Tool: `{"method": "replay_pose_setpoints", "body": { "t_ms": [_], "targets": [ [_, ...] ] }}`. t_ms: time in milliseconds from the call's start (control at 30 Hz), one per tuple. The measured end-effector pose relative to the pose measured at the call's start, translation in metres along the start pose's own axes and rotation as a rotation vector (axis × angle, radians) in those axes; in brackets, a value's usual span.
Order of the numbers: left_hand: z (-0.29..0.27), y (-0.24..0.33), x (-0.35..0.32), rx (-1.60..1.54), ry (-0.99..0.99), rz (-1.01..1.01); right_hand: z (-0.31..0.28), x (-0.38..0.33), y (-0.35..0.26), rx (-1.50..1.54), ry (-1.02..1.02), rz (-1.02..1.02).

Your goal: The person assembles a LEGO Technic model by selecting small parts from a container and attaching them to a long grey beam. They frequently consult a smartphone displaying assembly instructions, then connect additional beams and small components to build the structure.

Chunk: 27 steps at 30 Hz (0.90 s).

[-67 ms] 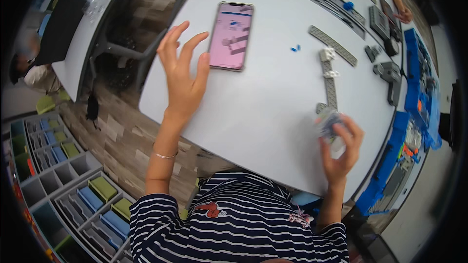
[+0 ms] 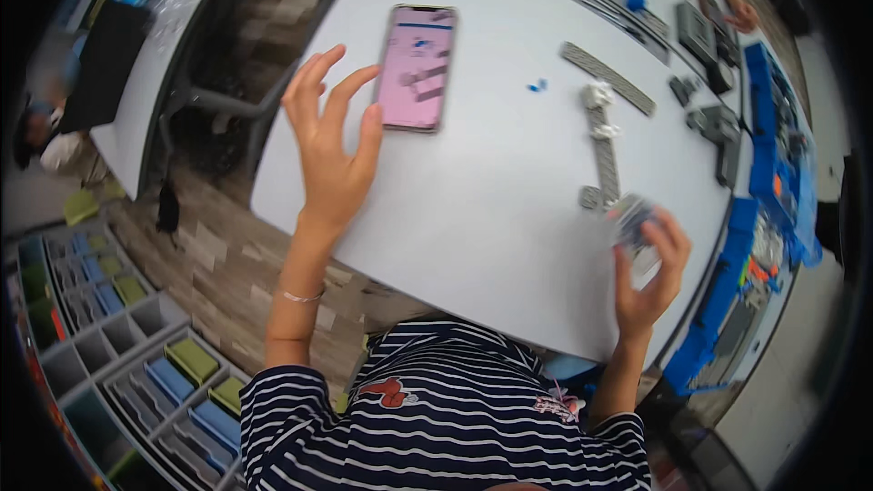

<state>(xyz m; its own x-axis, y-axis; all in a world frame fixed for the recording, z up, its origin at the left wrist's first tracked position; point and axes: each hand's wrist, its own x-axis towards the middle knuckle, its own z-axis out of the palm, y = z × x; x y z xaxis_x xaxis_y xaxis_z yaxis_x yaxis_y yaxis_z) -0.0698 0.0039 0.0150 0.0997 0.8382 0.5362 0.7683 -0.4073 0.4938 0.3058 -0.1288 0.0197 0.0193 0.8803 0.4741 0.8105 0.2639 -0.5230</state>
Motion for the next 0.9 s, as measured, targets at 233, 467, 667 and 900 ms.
{"method": "replay_pose_setpoints", "body": {
  "t_ms": [233, 467, 667, 900],
  "targets": [
    [0.046, 0.049, 0.042, -0.365, -0.382, 0.263, -0.033, -0.002, 0.088, -0.143, 0.082, 0.323],
    [0.155, 0.064, 0.107, -0.475, -0.572, 0.489, -0.033, 0.008, 0.066, -0.582, 0.052, 0.099],
    [0.175, 0.068, 0.121, -0.453, -0.661, 0.582, 0.014, 0.024, 0.033, 0.077, -0.304, 0.136],
    [0.119, 0.075, 0.069, -0.705, -0.615, 0.249, 0.01, 0.036, 0.056, 0.265, -0.231, 0.299]
  ]
}}
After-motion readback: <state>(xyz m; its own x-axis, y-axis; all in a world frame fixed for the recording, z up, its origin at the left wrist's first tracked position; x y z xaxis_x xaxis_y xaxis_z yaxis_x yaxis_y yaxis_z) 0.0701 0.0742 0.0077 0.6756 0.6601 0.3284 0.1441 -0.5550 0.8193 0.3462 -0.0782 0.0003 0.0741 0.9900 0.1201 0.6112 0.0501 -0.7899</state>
